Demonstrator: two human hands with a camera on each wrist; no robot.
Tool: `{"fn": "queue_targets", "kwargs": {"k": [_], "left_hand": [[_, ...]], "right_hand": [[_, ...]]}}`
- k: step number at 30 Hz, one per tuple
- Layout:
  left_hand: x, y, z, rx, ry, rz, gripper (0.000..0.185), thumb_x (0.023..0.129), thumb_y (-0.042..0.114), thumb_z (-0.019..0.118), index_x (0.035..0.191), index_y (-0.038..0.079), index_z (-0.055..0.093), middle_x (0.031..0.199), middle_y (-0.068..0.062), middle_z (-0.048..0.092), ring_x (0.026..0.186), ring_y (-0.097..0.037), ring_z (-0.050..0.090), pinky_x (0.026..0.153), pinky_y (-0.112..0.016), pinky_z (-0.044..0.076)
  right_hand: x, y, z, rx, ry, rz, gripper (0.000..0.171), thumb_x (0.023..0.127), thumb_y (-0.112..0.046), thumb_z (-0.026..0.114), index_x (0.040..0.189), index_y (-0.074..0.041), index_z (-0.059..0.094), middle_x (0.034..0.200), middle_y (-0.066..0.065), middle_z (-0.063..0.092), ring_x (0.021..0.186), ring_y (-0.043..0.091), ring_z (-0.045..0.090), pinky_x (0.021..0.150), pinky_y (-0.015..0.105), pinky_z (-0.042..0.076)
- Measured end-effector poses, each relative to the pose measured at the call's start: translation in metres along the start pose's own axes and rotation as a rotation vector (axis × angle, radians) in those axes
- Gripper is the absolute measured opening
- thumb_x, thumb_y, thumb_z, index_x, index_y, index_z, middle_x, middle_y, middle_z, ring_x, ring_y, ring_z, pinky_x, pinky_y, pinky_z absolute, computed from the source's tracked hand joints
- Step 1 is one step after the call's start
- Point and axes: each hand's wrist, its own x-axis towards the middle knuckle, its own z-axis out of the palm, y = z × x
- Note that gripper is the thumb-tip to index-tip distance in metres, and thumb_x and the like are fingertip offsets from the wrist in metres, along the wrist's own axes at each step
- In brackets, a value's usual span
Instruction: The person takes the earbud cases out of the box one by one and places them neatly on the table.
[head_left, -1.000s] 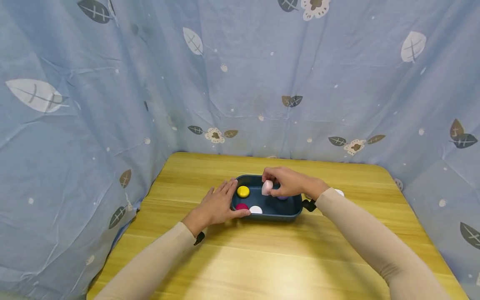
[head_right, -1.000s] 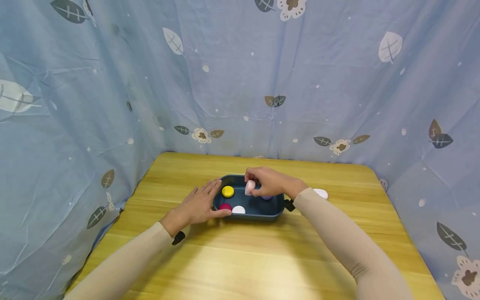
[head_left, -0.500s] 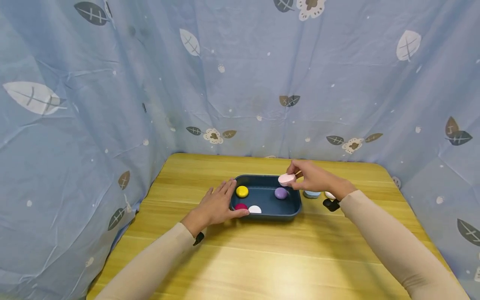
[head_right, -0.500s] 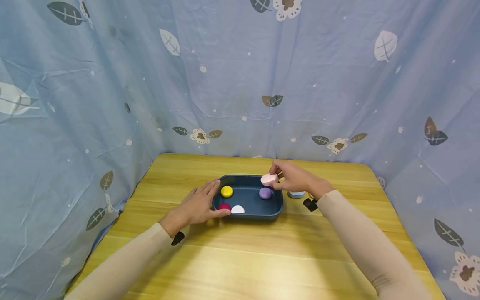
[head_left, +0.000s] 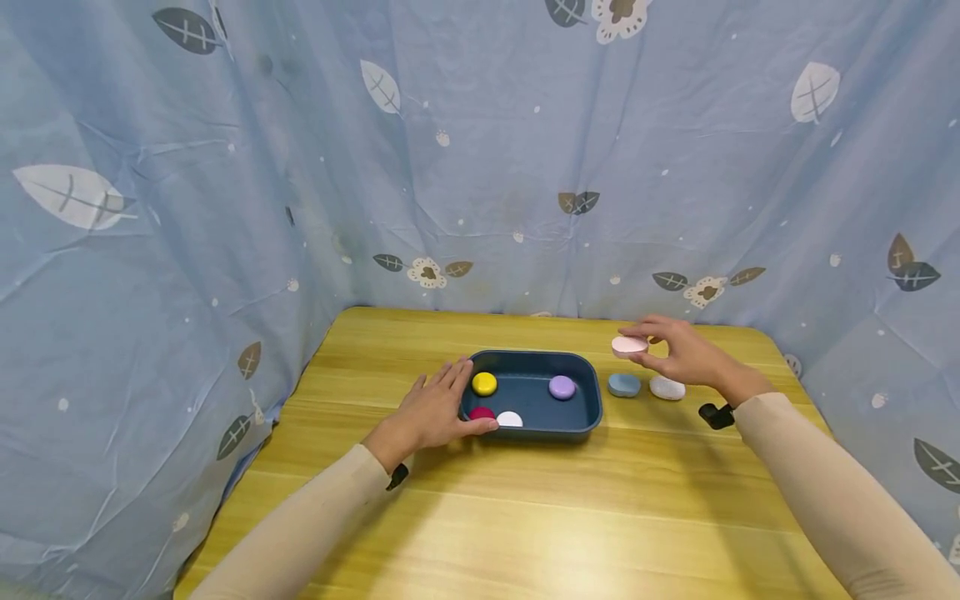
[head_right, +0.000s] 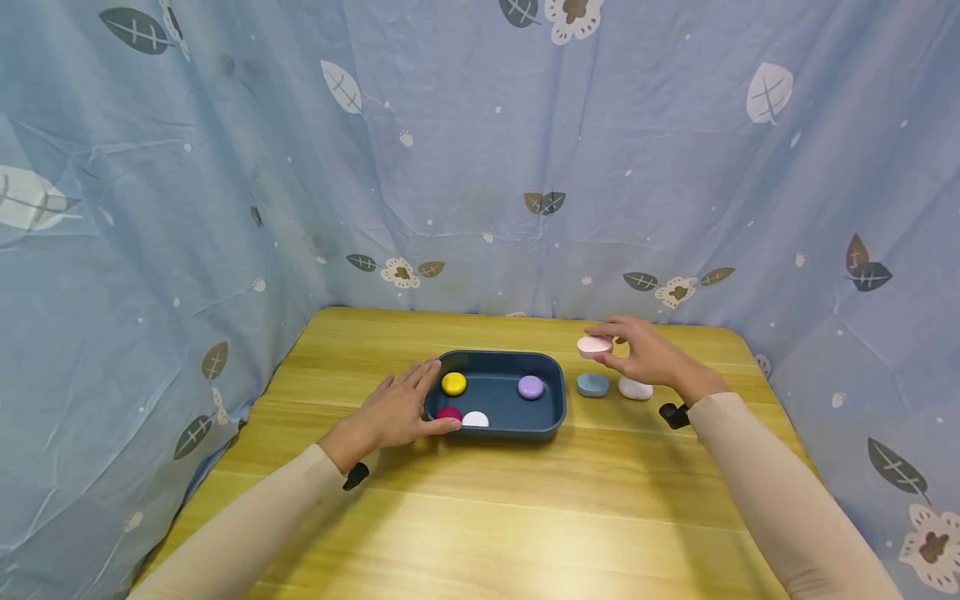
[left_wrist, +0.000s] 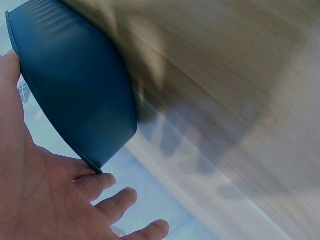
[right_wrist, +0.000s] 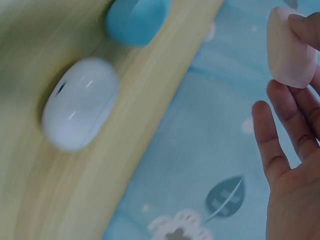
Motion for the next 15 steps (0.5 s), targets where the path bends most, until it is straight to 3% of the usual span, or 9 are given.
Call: {"fn": "queue_targets", "kwargs": {"k": [7, 15], "left_hand": [[-0.001, 0.000, 0.000, 0.000, -0.005, -0.001, 0.128, 0.101, 0.094, 0.060, 0.189, 0.012, 0.017, 0.198, -0.009, 0.019, 0.184, -0.037, 0.024, 0.144, -0.076, 0.025], [0.000, 0.000, -0.001, 0.008, -0.011, -0.001, 0.128, 0.100, 0.095, 0.058, 0.189, 0.013, 0.016, 0.198, -0.008, 0.017, 0.184, -0.037, 0.024, 0.144, -0.076, 0.024]], "right_hand": [[-0.029, 0.024, -0.009, -0.001, -0.005, 0.075, 0.044, 0.106, -0.004, 0.085, 0.149, 0.000, 0.076, 0.138, 0.019, 0.077, 0.114, 0.037, 0.078, 0.096, 0.057, 0.069], [-0.064, 0.050, -0.015, 0.023, 0.020, 0.131, 0.040, 0.101, 0.003, 0.086, 0.141, -0.001, 0.079, 0.136, 0.019, 0.079, 0.110, 0.026, 0.075, 0.092, 0.036, 0.070]]}}
